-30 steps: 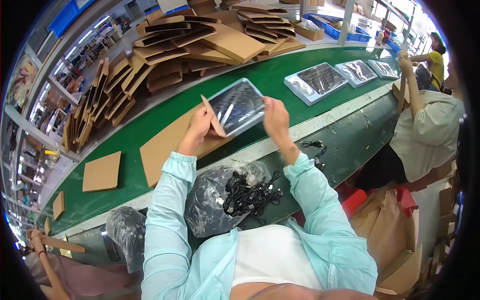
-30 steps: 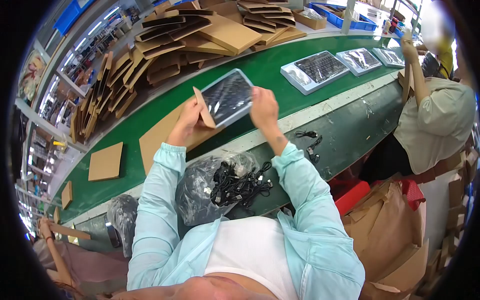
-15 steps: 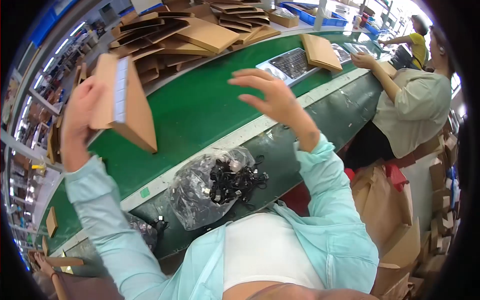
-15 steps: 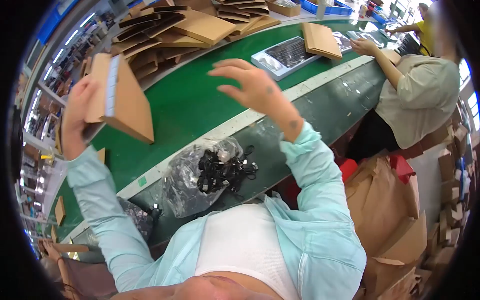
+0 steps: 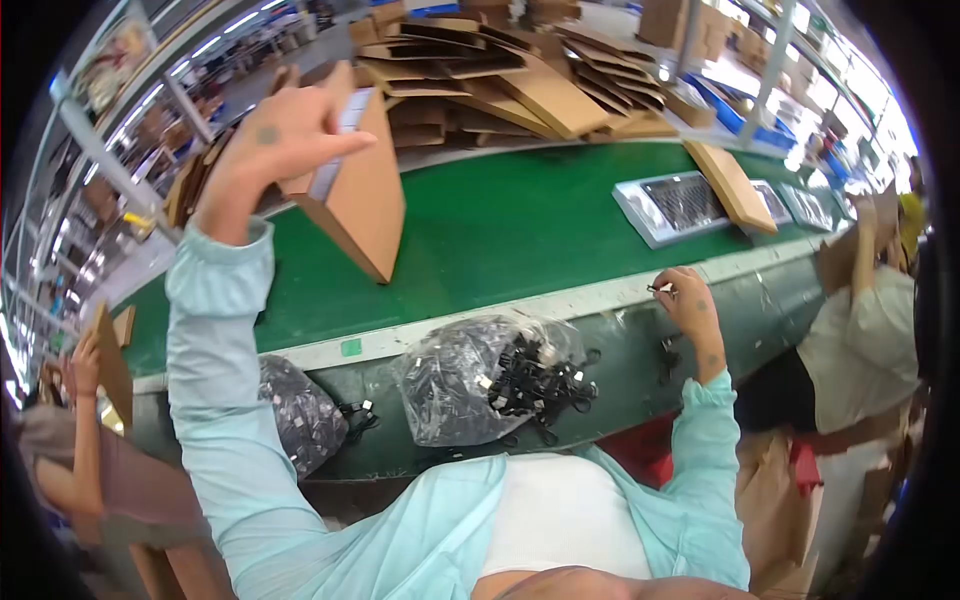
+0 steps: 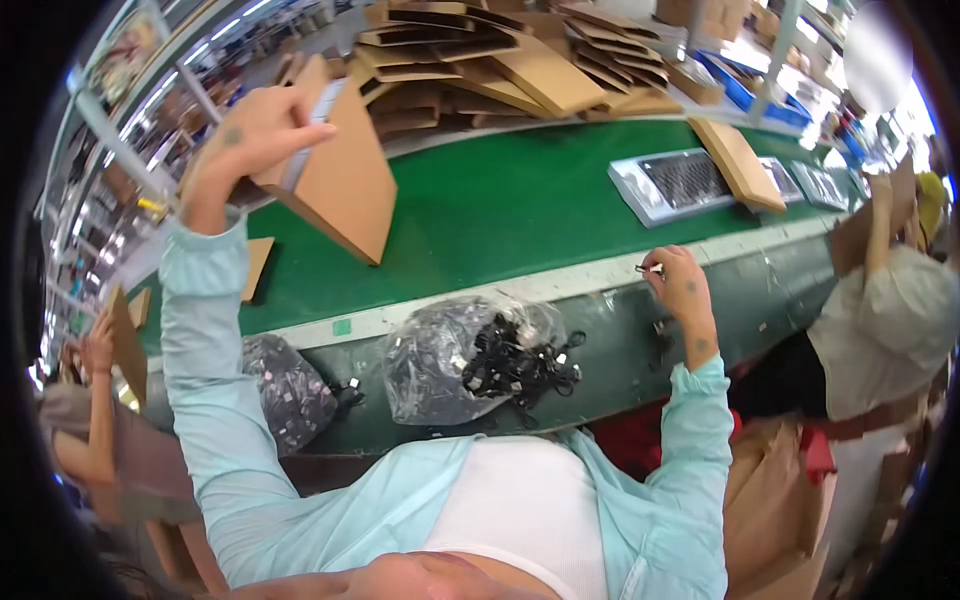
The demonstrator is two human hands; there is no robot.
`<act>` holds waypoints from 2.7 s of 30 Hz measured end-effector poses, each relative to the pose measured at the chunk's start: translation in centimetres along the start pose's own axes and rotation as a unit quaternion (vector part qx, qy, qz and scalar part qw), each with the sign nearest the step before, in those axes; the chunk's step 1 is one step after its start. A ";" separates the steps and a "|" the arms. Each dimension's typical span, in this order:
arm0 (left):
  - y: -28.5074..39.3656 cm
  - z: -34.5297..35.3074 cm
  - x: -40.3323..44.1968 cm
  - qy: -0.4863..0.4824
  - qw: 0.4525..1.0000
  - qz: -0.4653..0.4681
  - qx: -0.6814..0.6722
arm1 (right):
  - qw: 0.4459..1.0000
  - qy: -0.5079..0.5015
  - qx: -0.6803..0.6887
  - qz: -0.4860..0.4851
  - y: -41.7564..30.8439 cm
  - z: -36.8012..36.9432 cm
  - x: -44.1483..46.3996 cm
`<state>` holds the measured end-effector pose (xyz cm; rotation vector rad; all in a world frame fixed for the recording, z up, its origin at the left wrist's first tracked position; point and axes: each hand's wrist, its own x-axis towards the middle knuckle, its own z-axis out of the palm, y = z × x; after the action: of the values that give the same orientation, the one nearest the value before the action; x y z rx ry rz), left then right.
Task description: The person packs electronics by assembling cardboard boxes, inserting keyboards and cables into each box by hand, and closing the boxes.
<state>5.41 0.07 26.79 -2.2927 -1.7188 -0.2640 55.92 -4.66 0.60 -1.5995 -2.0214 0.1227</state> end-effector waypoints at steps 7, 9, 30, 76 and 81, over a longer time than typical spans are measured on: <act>2.2 1.6 -0.5 0.074 0.992 0.062 -0.078 | 0.942 0.181 0.225 -0.173 -10.8 -3.2 4.1; 2.7 1.7 -0.9 0.068 0.990 0.086 -0.092 | 0.915 0.208 0.278 -0.208 -14.1 -3.7 4.8; 7.3 2.0 -4.0 0.114 0.977 0.130 0.127 | 0.888 0.201 0.289 -0.296 -19.4 -1.2 5.7; 1.8 1.3 -4.2 0.082 0.986 0.107 -0.099 | 0.904 0.139 0.185 -0.358 -28.4 0.7 7.7; -15.5 3.1 -2.8 0.128 0.990 -0.044 -0.051 | 0.972 0.076 0.077 -0.206 -15.4 1.0 8.0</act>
<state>-10.27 2.57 24.58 -2.1436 -1.7100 -0.6473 40.91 -1.45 8.84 -1.0360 -2.1185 0.0013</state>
